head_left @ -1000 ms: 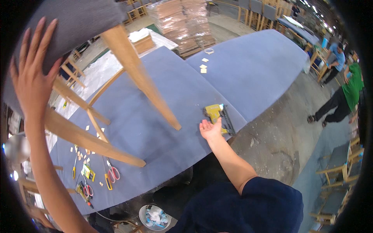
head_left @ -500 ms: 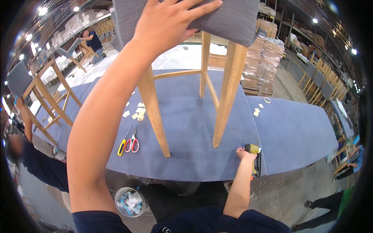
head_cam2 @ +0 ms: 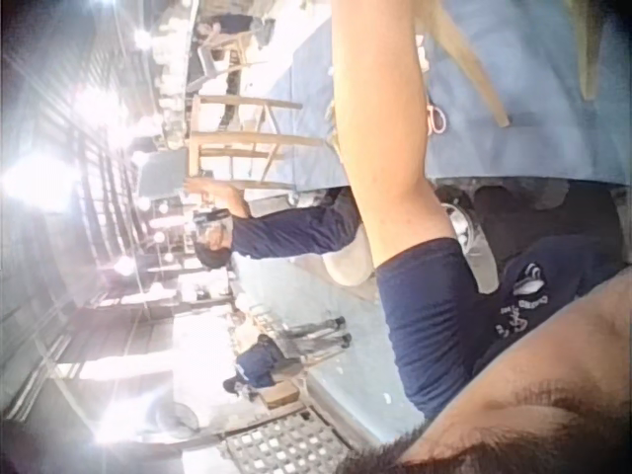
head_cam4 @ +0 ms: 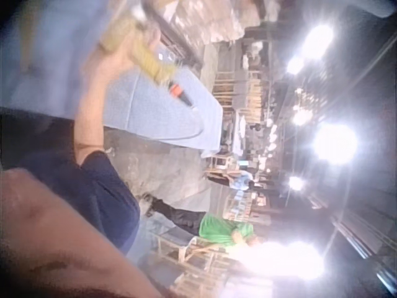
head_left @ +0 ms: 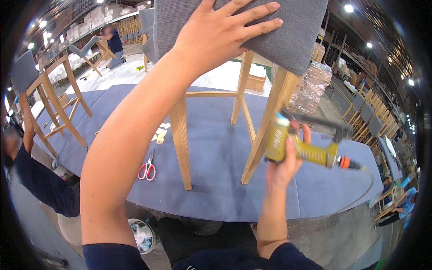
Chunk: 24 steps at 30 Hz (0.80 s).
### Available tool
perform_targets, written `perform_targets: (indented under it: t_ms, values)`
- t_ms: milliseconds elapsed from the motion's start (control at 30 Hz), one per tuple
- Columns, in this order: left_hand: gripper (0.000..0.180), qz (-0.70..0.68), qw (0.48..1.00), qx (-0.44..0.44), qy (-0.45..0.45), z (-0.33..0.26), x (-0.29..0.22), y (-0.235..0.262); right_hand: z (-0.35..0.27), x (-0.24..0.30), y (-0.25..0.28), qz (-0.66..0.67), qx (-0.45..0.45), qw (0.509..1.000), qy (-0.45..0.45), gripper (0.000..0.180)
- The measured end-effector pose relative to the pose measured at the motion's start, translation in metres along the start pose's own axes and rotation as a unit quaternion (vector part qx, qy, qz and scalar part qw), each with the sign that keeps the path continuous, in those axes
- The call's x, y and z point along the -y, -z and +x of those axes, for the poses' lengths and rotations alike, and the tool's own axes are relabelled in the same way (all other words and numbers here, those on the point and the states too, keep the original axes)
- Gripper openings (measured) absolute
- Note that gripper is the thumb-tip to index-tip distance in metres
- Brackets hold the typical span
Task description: The person upholsters a wooden chair by securing gray fabric to the seat frame. They use a staple gun to attach the fabric, scissors to trim excess material, and a screwdriver to tuck the edges neatly under the seat. The process involves repeated folding, stapling, and trimming to achieve a smooth finish.
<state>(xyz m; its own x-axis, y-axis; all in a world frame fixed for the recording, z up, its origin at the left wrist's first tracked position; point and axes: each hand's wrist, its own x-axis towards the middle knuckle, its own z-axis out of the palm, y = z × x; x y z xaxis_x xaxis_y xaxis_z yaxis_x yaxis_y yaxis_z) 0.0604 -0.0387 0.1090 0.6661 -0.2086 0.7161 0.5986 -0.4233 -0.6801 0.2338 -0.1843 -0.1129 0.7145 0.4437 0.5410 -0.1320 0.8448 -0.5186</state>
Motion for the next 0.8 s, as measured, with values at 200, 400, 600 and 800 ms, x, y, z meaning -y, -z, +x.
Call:
perform_targets:
  t_ms: [200,400,600,800]
  values:
    - [0.080,0.013,1.000,0.011,-0.010,0.007,-0.001,0.007,0.036,-0.030,-0.094,-0.126,0.103,0.972,0.170,0.040]
    - [0.072,0.018,1.000,0.010,-0.011,0.006,-0.002,0.006,0.039,-0.025,-0.119,-0.133,0.118,0.973,0.148,0.032]
    - [0.095,0.043,0.998,0.043,0.016,0.002,-0.007,0.006,0.041,-0.027,-0.122,-0.165,0.138,0.966,0.145,0.033]
    - [0.109,0.052,0.998,0.009,0.031,0.001,-0.005,-0.013,0.046,-0.029,-0.123,-0.171,0.144,0.963,0.149,0.033]
